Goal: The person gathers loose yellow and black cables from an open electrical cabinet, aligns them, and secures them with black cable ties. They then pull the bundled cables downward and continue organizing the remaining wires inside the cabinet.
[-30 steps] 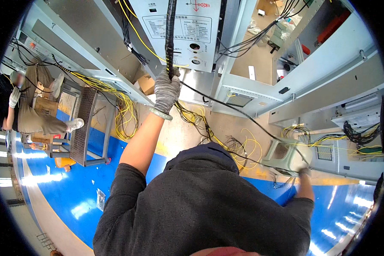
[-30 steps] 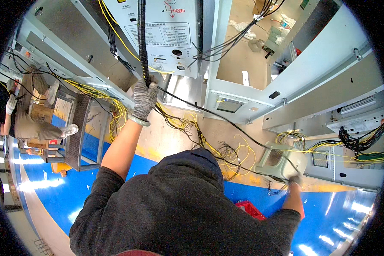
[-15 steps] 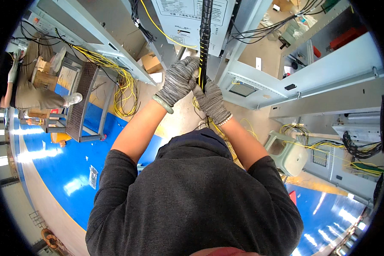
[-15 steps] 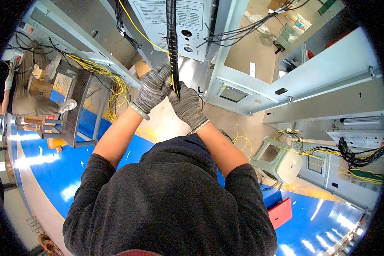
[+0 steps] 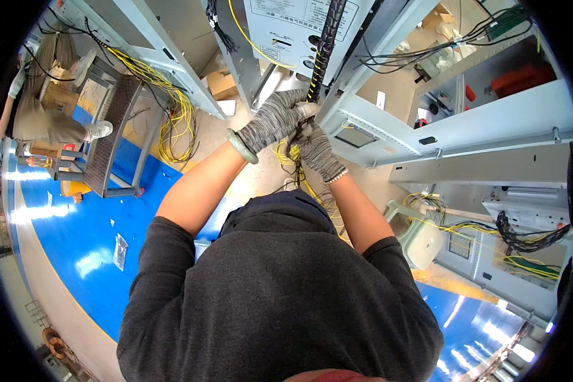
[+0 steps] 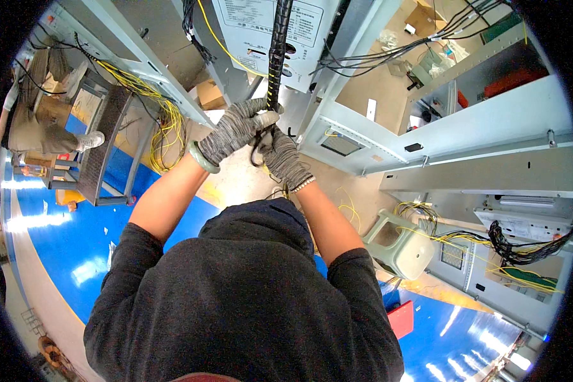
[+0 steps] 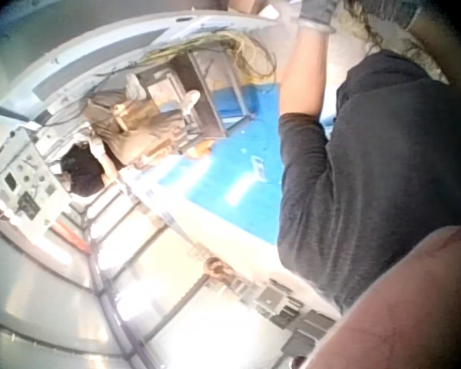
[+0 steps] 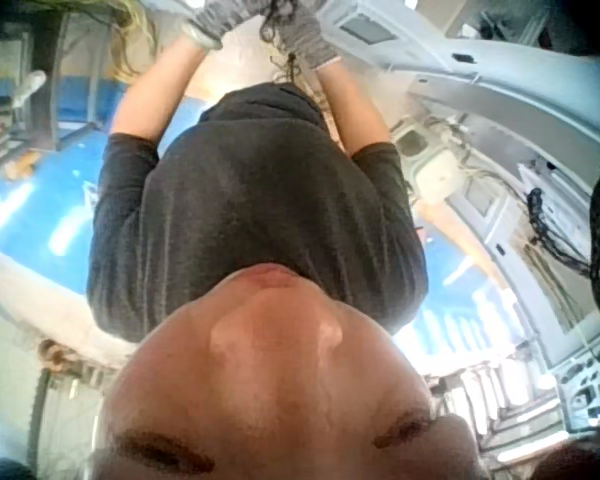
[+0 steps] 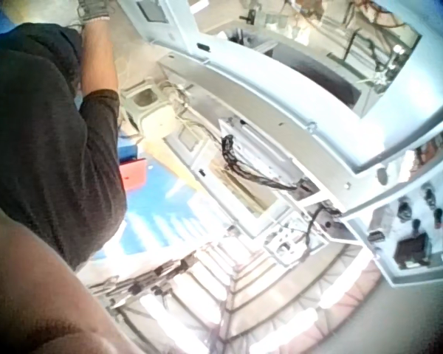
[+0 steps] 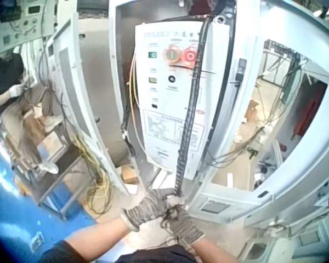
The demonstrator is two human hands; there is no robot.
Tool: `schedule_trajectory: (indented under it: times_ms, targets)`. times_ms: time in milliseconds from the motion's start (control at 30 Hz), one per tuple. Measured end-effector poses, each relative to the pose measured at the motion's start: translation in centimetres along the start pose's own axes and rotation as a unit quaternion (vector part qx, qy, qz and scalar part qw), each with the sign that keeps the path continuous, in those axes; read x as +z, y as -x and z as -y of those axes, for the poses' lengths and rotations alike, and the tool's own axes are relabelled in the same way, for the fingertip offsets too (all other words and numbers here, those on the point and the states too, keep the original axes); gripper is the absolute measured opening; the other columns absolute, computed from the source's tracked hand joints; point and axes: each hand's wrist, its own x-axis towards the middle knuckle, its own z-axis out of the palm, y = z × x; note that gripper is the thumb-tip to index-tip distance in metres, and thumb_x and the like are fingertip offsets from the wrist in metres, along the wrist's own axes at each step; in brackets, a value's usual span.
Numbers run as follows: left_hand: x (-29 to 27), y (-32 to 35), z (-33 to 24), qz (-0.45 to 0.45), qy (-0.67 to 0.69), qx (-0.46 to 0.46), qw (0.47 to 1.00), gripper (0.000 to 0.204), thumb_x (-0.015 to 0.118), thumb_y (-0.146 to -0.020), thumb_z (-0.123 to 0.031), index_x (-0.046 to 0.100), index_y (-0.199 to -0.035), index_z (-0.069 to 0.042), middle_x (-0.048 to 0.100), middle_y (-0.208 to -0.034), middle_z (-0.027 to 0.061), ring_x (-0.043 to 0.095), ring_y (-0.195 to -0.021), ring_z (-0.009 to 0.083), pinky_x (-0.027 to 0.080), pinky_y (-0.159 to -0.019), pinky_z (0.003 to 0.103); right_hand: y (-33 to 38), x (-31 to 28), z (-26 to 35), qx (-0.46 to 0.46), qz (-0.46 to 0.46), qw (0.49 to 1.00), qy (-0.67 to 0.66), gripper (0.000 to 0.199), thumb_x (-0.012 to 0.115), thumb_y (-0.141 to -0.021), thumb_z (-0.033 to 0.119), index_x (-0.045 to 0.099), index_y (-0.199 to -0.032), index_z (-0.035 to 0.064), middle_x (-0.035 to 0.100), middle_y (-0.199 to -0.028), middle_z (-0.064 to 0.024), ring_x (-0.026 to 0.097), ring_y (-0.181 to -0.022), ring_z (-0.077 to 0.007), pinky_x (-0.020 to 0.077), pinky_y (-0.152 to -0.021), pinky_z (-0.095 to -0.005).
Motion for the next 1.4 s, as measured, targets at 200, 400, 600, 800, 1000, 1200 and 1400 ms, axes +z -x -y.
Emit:
schedule_trajectory:
  times_ms: [200,400,600,800,1000,1200,1400]
  targets:
    - [-1.6,-1.2,3.4,-0.122,-0.023,0.118,0.985,0.029,0.063,-0.084,-0.024,0.063,-0.103,-0.003,0.06,-0.088,0.0028,0.053,-0.081,0.01,0.045,-0.074,0.027,3.5,-5.5,8.1,-0.228,-0.105,0.968,0.031,0.032,0.063,-0.08,0.02,0.054,-0.106,0.0052,0.062,-0.086,-0.0144,0.061,-0.08,-0.0327,0.049,-0.069,-0.038]
    - [-3.5,-0.4,2.8,-0.293,-0.141,0.168,0.931,0.034,0.055,-0.082,-0.022,0.055,-0.111,-0.005,0.059,-0.093,0.0166,0.057,-0.086,0.026,0.046,-0.078,0.035,22.9,-17.3,-13.7,0.01,0.427,0.761,0.488,0.034,0.046,-0.087,0.02,0.054,-0.116,0.0051,0.06,-0.105,-0.0147,0.059,-0.095,-0.0278,0.0467,-0.083,-0.0443]
    - [-3.5,-1.3,4.2,-0.311,-0.126,0.205,0.919,0.042,0.054,-0.078,-0.013,0.046,-0.117,-0.001,0.054,-0.1,0.0241,0.054,-0.093,0.0405,0.044,-0.085,0.046,26.7,-31.6,-25.1,0.441,0.328,0.663,0.508,0.036,0.05,-0.087,0.019,0.05,-0.118,0.0004,0.058,-0.109,-0.0161,0.058,-0.097,-0.0274,0.0459,-0.084,-0.0414]
    - [2.5,-5.8,8.5,-0.527,-0.241,0.311,0.753,0.034,0.055,-0.073,-0.016,0.055,-0.103,0.001,0.06,-0.087,0.016,0.059,-0.069,0.0314,0.048,-0.057,0.04,16.4,-20.3,-20.6,0.31,0.284,0.846,0.328,0.04,0.053,-0.087,0.018,0.046,-0.12,-0.0043,0.057,-0.112,-0.0174,0.056,-0.099,-0.027,0.0452,-0.085,-0.0385]
    - [0.3,3.1,1.8,-0.096,-0.27,0.182,0.94,0.03,0.055,-0.071,-0.015,0.057,-0.099,-0.004,0.058,-0.09,0.0142,0.059,-0.073,0.0298,0.047,-0.061,0.043,6.8,-3.0,0.1,0.014,0.086,0.996,0.017,0.043,0.057,-0.088,0.019,0.045,-0.117,-0.0098,0.056,-0.112,-0.0192,0.055,-0.099,-0.0247,0.0434,-0.085,-0.0353]
    - [0.7,1.4,2.7,-0.094,-0.242,0.214,0.942,0.032,0.053,-0.076,-0.025,0.055,-0.104,-0.01,0.055,-0.105,0.0113,0.056,-0.096,0.0276,0.045,-0.081,0.043,1.5,-0.4,0.9,0.014,0.024,0.999,0.033,0.036,0.051,-0.09,0.02,0.05,-0.112,-0.0084,0.058,-0.104,-0.01,0.054,-0.092,-0.0191,0.0437,-0.081,-0.0299]
    - [1.0,-0.4,4.3,-0.119,-0.35,0.328,0.869,0.026,0.049,-0.08,-0.031,0.056,-0.099,-0.015,0.056,-0.104,0.0072,0.054,-0.101,0.0267,0.042,-0.086,0.043,3.5,-2.2,5.1,0.042,0.088,0.994,-0.039,0.058,0.056,-0.086,0.038,0.047,-0.115,-0.0113,0.057,-0.11,-0.0183,0.053,-0.093,-0.023,0.0428,-0.083,-0.0345]
